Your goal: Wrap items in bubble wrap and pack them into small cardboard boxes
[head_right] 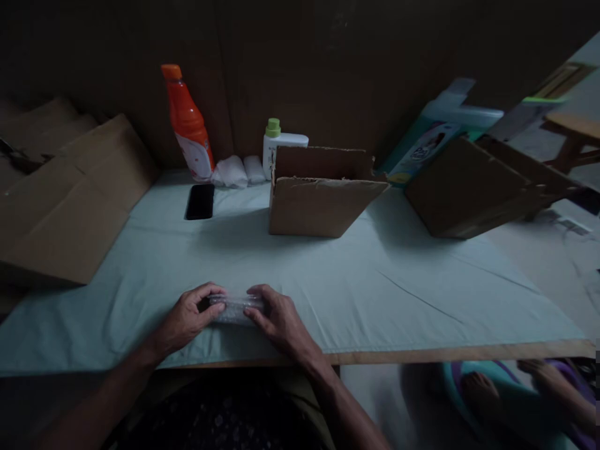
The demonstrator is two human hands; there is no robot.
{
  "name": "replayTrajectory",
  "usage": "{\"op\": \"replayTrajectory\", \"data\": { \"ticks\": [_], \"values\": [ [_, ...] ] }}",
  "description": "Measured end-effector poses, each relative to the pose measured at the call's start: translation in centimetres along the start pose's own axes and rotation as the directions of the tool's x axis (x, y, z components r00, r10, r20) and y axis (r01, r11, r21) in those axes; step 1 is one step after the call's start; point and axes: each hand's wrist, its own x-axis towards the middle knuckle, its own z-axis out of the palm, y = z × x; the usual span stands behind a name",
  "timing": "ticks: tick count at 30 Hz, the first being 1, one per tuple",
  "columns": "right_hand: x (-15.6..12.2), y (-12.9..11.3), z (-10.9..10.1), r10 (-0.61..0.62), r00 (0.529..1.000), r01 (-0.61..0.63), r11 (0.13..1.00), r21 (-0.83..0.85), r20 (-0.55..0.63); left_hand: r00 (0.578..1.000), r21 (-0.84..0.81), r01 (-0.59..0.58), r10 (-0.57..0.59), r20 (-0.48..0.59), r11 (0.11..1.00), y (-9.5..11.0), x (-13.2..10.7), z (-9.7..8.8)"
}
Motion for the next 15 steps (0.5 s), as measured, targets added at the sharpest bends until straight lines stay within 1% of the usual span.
{"op": "replayTrajectory", "data": {
  "ticks": [2, 4, 6, 7, 9, 12, 14, 15],
  "values": [
    [-0.2, -0.1, -1.4, 0.03, 0.999, -0.03, 0.999, -0.021, 0.019, 0.998, -0.014, 0.015, -0.014, 0.053, 1.0, 0.4, 0.8, 0.3],
    [-0.3, -0.5, -3.2, 0.034, 0.999, -0.035, 0.997, -0.063, -0.01, 0.997, -0.01, -0.041, 0.042, 0.064, 0.999, 1.1, 1.9, 0.3],
    [-0.3, -1.2, -5.5, 0.029, 0.998, -0.036, 0.993, -0.111, -0.064, 0.989, 0.009, -0.145, 0.145, -0.003, 0.989, 2.1, 3.5, 0.0],
    [-0.3, -1.7, -6.7, 0.025, 0.995, -0.037, 0.99, -0.137, -0.092, 0.978, 0.028, -0.201, 0.202, -0.052, 0.979, 2.8, 4.6, -0.1],
    [-0.1, -2.6, -9.2, 0.013, 0.99, -0.041, 0.979, -0.198, -0.138, 0.94, 0.076, -0.303, 0.311, -0.136, 0.95, 4.3, 7.3, -0.1],
    [0.1, -3.9, -12.5, -0.015, 0.98, -0.047, 0.951, -0.304, -0.2, 0.862, 0.156, -0.433, 0.458, -0.216, 0.888, 6.8, 12.3, 0.7],
    [0.2, -4.6, -14.4, -0.049, 0.959, -0.061, 0.926, -0.373, -0.28, 0.818, 0.198, -0.481, 0.519, -0.248, 0.854, 8.1, 15.6, 1.5],
    [0.2, -5.0, -15.3, -0.067, 0.939, -0.083, 0.909, -0.409, -0.338, 0.807, 0.213, -0.489, 0.531, -0.259, 0.846, 8.6, 17.1, 2.0]
  ]
}}
